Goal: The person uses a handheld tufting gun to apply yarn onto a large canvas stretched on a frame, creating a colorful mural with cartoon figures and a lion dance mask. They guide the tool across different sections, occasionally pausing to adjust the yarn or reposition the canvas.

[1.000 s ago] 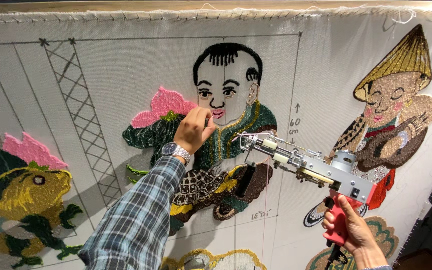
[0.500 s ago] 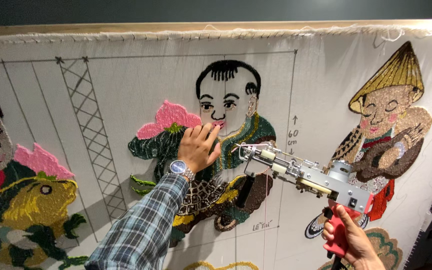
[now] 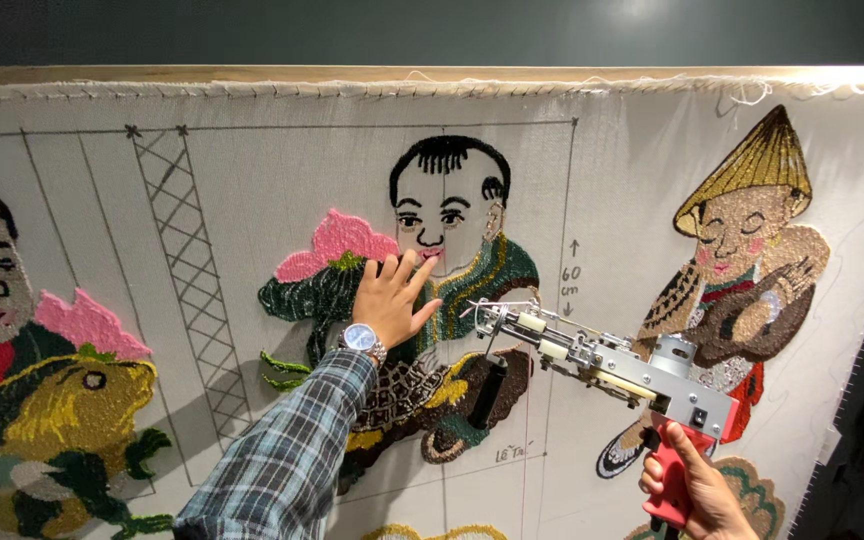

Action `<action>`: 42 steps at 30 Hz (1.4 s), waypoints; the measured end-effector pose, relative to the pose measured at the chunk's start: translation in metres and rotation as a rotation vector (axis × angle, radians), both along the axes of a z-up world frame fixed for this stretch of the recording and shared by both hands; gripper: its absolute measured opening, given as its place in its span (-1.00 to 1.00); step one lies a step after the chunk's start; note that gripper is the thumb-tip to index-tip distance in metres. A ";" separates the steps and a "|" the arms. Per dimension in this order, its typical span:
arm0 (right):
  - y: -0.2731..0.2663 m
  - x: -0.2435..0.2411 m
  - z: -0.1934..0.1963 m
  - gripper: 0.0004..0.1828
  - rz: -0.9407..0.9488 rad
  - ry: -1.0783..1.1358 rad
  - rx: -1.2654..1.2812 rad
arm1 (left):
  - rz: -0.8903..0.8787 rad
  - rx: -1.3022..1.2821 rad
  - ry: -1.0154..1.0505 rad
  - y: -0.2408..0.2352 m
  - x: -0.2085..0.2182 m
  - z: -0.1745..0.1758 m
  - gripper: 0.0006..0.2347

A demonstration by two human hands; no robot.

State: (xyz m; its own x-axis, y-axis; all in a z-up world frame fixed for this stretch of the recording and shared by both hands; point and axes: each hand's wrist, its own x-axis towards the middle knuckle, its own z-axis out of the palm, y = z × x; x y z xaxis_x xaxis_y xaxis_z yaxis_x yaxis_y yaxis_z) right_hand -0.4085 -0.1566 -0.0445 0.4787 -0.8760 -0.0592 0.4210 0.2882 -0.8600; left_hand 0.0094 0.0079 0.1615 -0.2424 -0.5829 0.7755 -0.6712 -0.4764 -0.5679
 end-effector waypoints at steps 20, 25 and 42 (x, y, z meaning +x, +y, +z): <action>0.041 -0.009 -0.002 -0.52 -0.027 0.009 0.054 | 0.053 0.148 0.188 0.006 0.000 0.008 -0.39; 0.055 -0.008 0.004 -0.49 -0.033 0.080 0.048 | -0.248 0.025 0.319 0.016 -0.006 -0.014 -0.51; 0.097 0.045 0.018 -0.47 0.032 0.125 -0.172 | -0.718 -0.060 1.905 0.070 -0.089 -0.204 -0.45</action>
